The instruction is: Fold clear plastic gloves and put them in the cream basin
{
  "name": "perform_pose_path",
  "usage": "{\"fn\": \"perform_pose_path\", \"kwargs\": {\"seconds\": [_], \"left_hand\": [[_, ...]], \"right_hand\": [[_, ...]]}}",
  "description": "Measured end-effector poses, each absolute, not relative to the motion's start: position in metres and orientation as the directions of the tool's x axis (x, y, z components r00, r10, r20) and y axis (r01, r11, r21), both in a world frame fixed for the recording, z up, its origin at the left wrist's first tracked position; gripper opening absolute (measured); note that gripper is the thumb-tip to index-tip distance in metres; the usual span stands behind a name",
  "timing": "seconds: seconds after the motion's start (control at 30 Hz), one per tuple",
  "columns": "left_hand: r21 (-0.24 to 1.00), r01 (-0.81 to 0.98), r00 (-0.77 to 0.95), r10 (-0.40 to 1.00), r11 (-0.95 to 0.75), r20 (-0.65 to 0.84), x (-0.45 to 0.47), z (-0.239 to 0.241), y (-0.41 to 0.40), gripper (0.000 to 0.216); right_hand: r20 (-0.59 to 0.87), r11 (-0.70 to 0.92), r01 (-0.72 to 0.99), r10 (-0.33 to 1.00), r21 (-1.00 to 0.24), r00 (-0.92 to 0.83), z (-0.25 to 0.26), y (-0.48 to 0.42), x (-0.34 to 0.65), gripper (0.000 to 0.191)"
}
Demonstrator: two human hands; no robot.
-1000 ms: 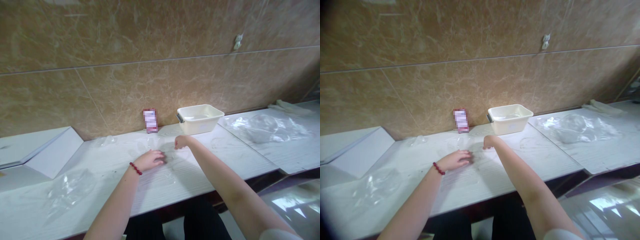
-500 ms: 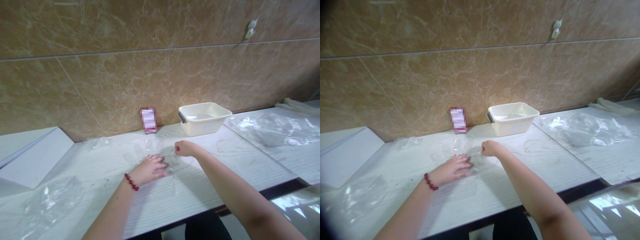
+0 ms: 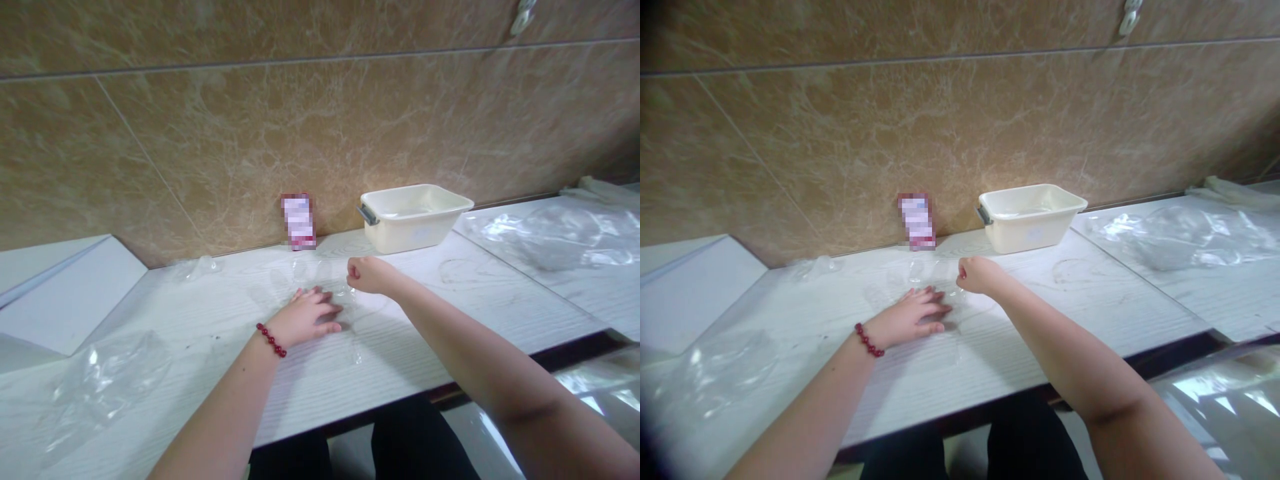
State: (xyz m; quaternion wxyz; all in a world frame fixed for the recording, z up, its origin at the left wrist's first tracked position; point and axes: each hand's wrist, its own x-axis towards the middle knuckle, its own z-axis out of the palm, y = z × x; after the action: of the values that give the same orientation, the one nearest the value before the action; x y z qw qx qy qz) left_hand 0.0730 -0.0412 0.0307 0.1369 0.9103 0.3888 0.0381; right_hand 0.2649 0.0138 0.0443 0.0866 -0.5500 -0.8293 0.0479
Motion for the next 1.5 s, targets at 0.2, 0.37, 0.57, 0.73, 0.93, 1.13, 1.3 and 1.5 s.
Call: {"fn": "perform_pose_path", "kwargs": {"seconds": [0.2,0.37,0.57,0.73,0.93,1.13,1.3,1.5], "left_hand": [[0.278,0.689,0.698,0.716,-0.669,-0.007,0.073,0.028,-0.040,0.048],[0.293,0.695,0.689,0.725,-0.656,-0.010,0.072,0.026,-0.039,0.050],[0.329,0.695,0.675,0.738,-0.640,0.010,0.074,0.025,-0.038,0.049],[0.315,0.696,0.676,0.736,-0.645,0.014,0.075,0.026,-0.039,0.048],[0.403,0.724,0.545,0.822,-0.560,0.164,0.078,0.034,-0.039,0.033],[0.845,0.505,0.159,0.981,-0.176,0.109,0.084,0.031,-0.037,0.036],[0.975,0.222,0.226,0.973,-0.011,-0.041,0.090,0.025,-0.035,0.038],[0.991,0.127,0.178,0.981,0.052,-0.074,0.092,0.025,-0.035,0.035]], "right_hand": [[0.117,0.397,0.901,0.917,-0.175,-0.382,0.049,0.008,0.265,0.017],[0.184,0.415,0.885,0.906,-0.212,-0.381,0.055,-0.002,0.260,0.015],[0.207,0.437,0.868,0.895,-0.236,-0.395,0.058,-0.010,0.252,0.016],[0.239,0.480,0.840,0.872,-0.253,-0.427,0.054,-0.011,0.251,0.014],[0.237,0.485,0.834,0.870,-0.264,-0.432,0.056,-0.014,0.249,0.016],[0.256,0.506,0.818,0.858,-0.273,-0.445,0.056,-0.018,0.246,0.016],[0.238,0.511,0.811,0.858,-0.286,-0.456,0.054,-0.020,0.242,0.015],[0.236,0.548,0.791,0.835,-0.272,-0.497,0.055,-0.023,0.241,0.017]]}}
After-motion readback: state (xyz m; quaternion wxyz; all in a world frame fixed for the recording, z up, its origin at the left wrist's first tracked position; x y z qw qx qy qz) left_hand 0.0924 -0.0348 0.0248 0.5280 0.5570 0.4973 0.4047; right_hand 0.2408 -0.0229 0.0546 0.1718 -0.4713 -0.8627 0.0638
